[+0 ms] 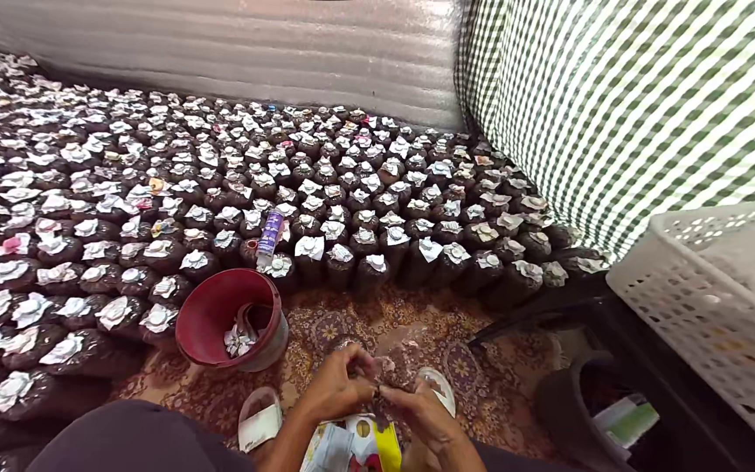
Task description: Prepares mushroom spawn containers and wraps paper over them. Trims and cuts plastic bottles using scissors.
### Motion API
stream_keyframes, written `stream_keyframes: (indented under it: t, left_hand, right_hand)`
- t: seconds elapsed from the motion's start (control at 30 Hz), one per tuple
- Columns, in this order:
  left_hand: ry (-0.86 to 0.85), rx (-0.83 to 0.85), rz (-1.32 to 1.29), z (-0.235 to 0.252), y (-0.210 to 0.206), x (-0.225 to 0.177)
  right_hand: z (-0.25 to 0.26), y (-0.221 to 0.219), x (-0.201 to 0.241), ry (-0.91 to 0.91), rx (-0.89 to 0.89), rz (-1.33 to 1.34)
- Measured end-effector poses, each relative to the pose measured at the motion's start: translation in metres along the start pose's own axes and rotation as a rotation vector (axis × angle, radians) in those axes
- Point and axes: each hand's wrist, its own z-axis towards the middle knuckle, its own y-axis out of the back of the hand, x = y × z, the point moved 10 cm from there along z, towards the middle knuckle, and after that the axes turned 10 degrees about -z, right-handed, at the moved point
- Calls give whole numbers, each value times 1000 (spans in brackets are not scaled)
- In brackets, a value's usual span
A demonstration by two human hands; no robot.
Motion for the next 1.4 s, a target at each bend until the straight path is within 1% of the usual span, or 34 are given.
stream_keyframes:
  t: [0.03,0.1,0.17,0.23,0.37,0.47,0.63,0.87,1.03,1.3,1.4]
  left_hand:
    - [-15,-79,26,3,14,-2]
    - [-24,-264,188,6,41,6]
    - [15,-371,366,9,51,22]
    - [67,-395,485,13,44,38]
    - [126,-441,496,21,34,58]
    - [136,-476,469,24,38,63]
    - [112,-480,434,26,37,62]
    - [97,-523,444,23,39,59]
    - [117,-522,443,23,40,58]
    - [108,-530,435,23,40,57]
    - [123,-531,420,22,40,56]
  right_hand:
    - [2,8,6,20,-64,-79]
    - [6,25,11,55,-133,-251]
    - [14,37,14,66,-164,-445]
    - [23,43,15,84,-188,-587]
    - [39,49,18,116,-231,-864]
    - [45,48,26,132,-242,-1042]
    - [44,48,44,63,-298,-1327]
    - [42,36,61,87,-320,-1525]
    - [40,24,73,66,-339,-1648]
    - [41,18,80,86,-340,-1715]
    - [42,19,81,122,-346,-1726]
